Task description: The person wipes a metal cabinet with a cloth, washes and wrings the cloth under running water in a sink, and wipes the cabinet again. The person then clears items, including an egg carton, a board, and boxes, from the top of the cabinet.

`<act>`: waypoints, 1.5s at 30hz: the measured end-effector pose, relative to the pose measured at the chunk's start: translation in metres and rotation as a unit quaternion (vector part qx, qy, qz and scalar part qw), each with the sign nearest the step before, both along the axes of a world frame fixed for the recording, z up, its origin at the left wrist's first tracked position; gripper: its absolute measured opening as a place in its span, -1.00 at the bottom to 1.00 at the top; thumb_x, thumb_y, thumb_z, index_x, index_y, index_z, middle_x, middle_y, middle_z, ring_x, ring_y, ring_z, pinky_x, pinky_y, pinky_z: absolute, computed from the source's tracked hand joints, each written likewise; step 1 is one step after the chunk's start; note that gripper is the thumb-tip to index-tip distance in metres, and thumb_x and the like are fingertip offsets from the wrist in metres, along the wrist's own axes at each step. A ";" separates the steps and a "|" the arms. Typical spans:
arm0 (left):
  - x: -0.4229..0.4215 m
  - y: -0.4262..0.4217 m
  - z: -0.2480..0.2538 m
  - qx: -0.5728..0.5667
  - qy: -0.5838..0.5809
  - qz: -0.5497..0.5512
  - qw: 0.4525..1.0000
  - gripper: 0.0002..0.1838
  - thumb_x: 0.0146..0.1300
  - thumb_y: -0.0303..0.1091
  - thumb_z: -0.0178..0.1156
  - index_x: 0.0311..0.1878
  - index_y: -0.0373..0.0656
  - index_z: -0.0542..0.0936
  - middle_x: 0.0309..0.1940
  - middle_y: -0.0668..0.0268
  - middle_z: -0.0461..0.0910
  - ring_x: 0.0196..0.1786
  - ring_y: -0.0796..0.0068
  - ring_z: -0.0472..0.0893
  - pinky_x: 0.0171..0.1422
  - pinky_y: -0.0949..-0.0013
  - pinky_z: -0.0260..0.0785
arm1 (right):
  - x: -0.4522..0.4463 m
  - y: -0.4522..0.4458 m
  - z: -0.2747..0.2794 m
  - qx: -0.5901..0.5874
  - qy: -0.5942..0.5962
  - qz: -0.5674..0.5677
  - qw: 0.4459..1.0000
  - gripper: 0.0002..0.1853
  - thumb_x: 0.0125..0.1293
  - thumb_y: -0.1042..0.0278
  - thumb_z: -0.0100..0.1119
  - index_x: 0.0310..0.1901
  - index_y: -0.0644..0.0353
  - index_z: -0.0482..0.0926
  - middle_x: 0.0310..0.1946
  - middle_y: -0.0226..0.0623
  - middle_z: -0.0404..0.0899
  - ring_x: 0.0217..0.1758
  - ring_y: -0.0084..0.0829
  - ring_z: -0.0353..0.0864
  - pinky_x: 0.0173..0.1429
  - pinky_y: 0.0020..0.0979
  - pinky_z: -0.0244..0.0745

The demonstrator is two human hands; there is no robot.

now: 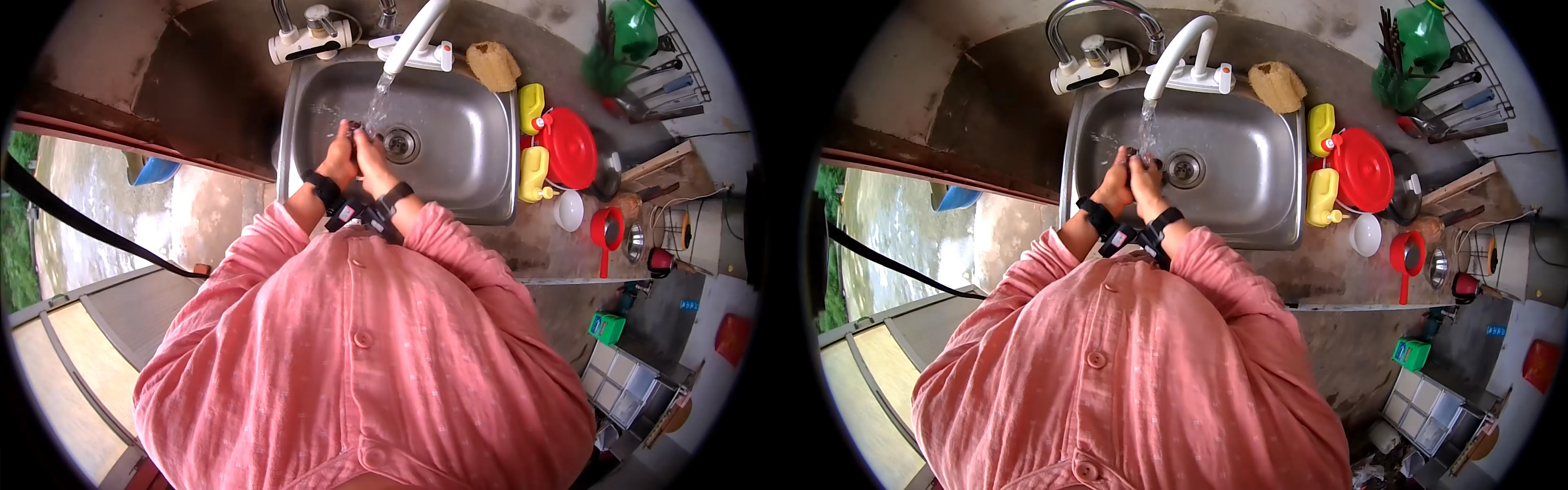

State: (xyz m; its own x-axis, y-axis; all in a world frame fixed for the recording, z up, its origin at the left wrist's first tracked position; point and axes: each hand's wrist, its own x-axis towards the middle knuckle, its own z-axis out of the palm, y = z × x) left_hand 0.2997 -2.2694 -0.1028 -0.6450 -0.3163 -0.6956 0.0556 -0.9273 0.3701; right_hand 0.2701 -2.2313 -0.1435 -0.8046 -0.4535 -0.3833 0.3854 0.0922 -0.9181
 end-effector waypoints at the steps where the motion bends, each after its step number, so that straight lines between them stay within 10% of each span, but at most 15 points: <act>1: 0.004 -0.011 -0.022 0.048 0.047 -0.005 0.998 -0.56 0.32 -0.01 -0.32 -0.21 -0.17 0.43 -0.26 0.17 0.51 -0.19 0.19 0.47 0.01 0.10 0.29 | 0.024 -0.012 0.060 0.170 0.011 -0.056 0.984 -0.62 0.17 0.09 -0.02 -0.06 0.15 0.38 -0.19 -0.28 0.46 -0.22 -0.41 0.45 -0.13 -0.38 0.37; 3: 0.003 -0.005 -0.030 -0.026 0.006 -0.040 0.999 -0.58 0.31 -0.04 -0.33 -0.21 -0.15 0.43 -0.24 0.19 0.50 -0.17 0.22 0.46 0.01 0.10 0.29 | -0.012 0.015 0.022 -0.028 -0.084 0.090 0.992 -0.71 0.19 0.10 -0.05 -0.20 0.15 0.39 -0.28 -0.33 0.45 -0.32 -0.42 0.46 -0.22 -0.29 0.41; 7: -0.001 -0.010 -0.001 0.055 -0.040 -0.061 0.996 -0.52 0.25 0.06 -0.26 -0.27 -0.13 0.49 -0.25 0.21 0.53 -0.13 0.24 0.47 0.06 0.11 0.26 | -0.024 0.019 -0.008 -0.144 -0.280 0.001 0.949 -0.72 0.14 0.24 -0.02 -0.28 0.33 0.45 -0.21 -0.19 0.46 -0.27 -0.41 0.46 -0.19 -0.35 0.37; 10: 0.007 -0.015 -0.003 0.101 0.081 -0.039 0.991 -0.49 0.20 0.18 -0.18 -0.18 -0.08 0.50 -0.20 0.22 0.52 -0.02 0.27 0.43 0.09 0.03 0.22 | 0.001 0.021 0.034 -0.018 0.171 0.030 0.985 -0.77 0.18 0.32 -0.09 -0.29 0.34 0.44 -0.35 -0.11 0.50 -0.32 -0.24 0.48 -0.20 -0.29 0.36; 14: 0.016 0.021 0.051 -0.010 0.129 -0.185 0.974 -0.53 0.13 0.02 0.10 0.00 -0.08 0.39 -0.04 0.27 0.43 0.01 0.37 0.40 0.07 0.11 0.26 | -0.035 0.041 0.020 0.019 0.239 0.080 0.968 -0.76 0.29 0.29 -0.18 -0.24 0.28 0.42 -0.39 -0.34 0.49 -0.37 -0.54 0.46 -0.34 -0.54 0.41; 19: 0.014 0.022 0.034 -0.008 0.102 -0.274 0.956 -0.71 0.09 -0.35 0.20 -0.13 -0.18 0.41 -0.23 0.30 0.46 -0.24 0.47 0.46 -0.21 0.42 0.35 | -0.057 0.086 0.060 -0.051 -0.090 0.247 0.963 -0.46 0.29 -0.10 -0.21 0.13 0.15 0.26 -0.01 -0.31 0.40 0.05 -0.50 0.34 0.12 -0.43 0.22; 25: 0.004 0.046 0.039 0.048 0.159 -0.314 0.935 -0.89 0.03 -0.58 0.13 -0.37 -0.20 0.43 -0.52 0.32 0.41 -0.52 0.62 0.38 -0.53 0.65 0.20 | -0.065 0.112 0.091 -0.172 -0.215 0.274 0.922 -0.38 0.11 0.14 0.20 0.13 0.28 0.24 0.11 -0.29 0.27 0.13 -0.46 0.27 0.17 -0.40 0.20; 27: -0.001 0.053 0.039 0.003 0.000 -0.298 0.955 -0.87 0.01 -0.55 0.17 -0.39 -0.19 0.42 -0.54 0.32 0.40 -0.58 0.62 0.36 -0.62 0.63 0.16 | -0.070 0.107 0.088 -0.162 -0.143 0.350 0.912 -0.55 0.11 0.27 0.18 0.01 0.26 0.35 -0.01 -0.32 0.38 0.02 -0.49 0.35 0.13 -0.41 0.25; 35: -0.017 0.065 0.016 -0.091 -0.021 -0.317 0.944 -0.88 -0.06 -0.58 0.14 -0.48 -0.14 0.41 -0.62 0.33 0.43 -0.68 0.55 0.37 -0.75 0.57 0.05 | -0.076 0.088 0.064 -0.034 0.013 0.270 0.962 -0.86 0.10 0.42 0.13 -0.32 0.26 0.45 -0.43 -0.38 0.52 -0.40 -0.55 0.48 -0.31 -0.54 0.40; 42: 0.003 0.042 0.025 -0.254 -0.028 -0.346 0.903 -0.80 0.01 -0.26 0.25 -0.48 -0.04 0.40 -0.72 0.53 0.28 -0.71 0.71 0.24 -0.75 0.60 -0.05 | -0.094 0.073 0.096 0.136 0.195 0.402 0.884 -0.42 0.08 -0.11 0.13 -0.15 0.32 0.35 -0.21 -0.10 0.46 -0.10 -0.33 0.44 -0.02 -0.35 0.31; 45: 0.020 0.021 0.039 -0.206 -0.009 -0.326 0.923 -0.72 0.03 -0.07 0.25 -0.46 0.00 0.40 -0.71 0.55 0.28 -0.70 0.73 0.24 -0.74 0.60 -0.08 | -0.149 0.056 0.089 0.212 0.490 0.344 0.772 -0.56 0.11 0.20 0.09 -0.02 0.26 0.36 0.02 -0.07 0.37 0.08 -0.12 0.36 0.09 -0.28 0.28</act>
State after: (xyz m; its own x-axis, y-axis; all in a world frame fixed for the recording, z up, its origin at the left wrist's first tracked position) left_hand 0.3201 -2.2483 -0.0634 -0.7810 -0.1056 -0.6155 -0.4734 -0.5427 0.6938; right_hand 0.1215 -2.1757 -0.0544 -0.4276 -0.9036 0.0260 -0.7502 0.3387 -0.5679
